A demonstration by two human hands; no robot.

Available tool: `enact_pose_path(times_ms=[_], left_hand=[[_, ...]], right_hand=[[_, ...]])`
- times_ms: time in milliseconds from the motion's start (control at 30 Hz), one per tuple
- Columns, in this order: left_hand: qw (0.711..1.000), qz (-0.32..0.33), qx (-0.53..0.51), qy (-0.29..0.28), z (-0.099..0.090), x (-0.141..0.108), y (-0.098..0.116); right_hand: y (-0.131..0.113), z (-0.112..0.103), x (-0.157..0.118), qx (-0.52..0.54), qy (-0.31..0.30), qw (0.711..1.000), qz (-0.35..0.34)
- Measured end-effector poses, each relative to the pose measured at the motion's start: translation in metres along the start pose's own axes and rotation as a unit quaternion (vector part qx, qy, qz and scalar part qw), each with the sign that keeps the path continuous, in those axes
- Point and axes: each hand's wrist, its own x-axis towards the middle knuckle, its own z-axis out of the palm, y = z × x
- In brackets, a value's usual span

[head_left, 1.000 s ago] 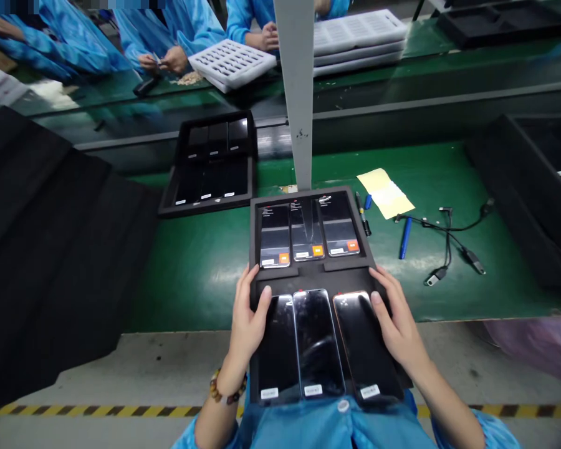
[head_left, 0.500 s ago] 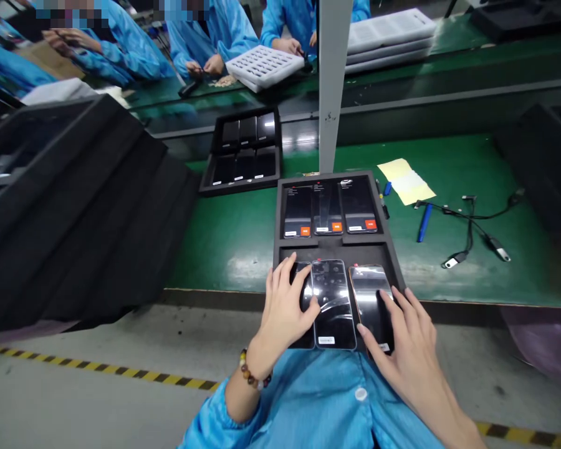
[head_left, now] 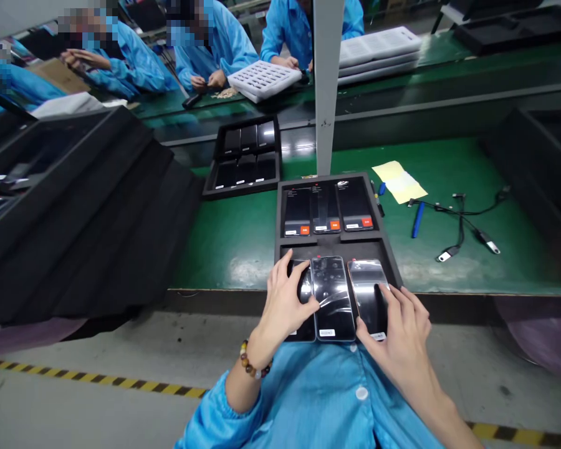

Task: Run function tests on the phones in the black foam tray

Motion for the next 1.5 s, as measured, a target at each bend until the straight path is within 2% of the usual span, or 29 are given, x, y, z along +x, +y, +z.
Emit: enact_pose_path(times_ms=[267, 567, 767, 833, 900, 1033, 1233, 1500], left_hand=[[0.997, 0.003, 0.013, 0.074, 0.01, 0.007, 0.006], [0.999, -0.037, 0.033, -0.018, 0.0, 0.015, 0.013], [0.998, -0.047, 0.031, 0.001, 0.004, 0.015, 0.021], [0.998, -0.048, 0.031, 0.006, 0.006, 0.015, 0.023], [0.998, -0.049, 0.032, 0.012, 0.008, 0.015, 0.024], [0.999, -0.037, 0.015, 0.035, 0.008, 0.014, 0.017], [0.999, 0.001, -0.01, 0.044, 0.007, 0.011, 0.004], [0.998, 0.02, -0.013, 0.055, 0.01, 0.01, 0.001]], right_hand=[[-0.004, 0.0, 0.004, 0.003, 0.008, 1.0, 0.01], [-0.008, -0.003, 0.011, 0.0, 0.011, 0.999, 0.03], [-0.009, -0.005, 0.011, -0.014, 0.014, 0.999, 0.041], [-0.015, -0.009, 0.012, -0.019, 0.023, 0.999, 0.021], [-0.025, -0.013, 0.012, -0.008, 0.014, 0.999, -0.028], [-0.047, -0.012, 0.01, -0.016, -0.058, 0.993, -0.105], [-0.073, 0.001, 0.016, -0.081, -0.088, 0.988, -0.094], [-0.082, 0.014, 0.033, -0.015, -0.083, 0.996, -0.037]])
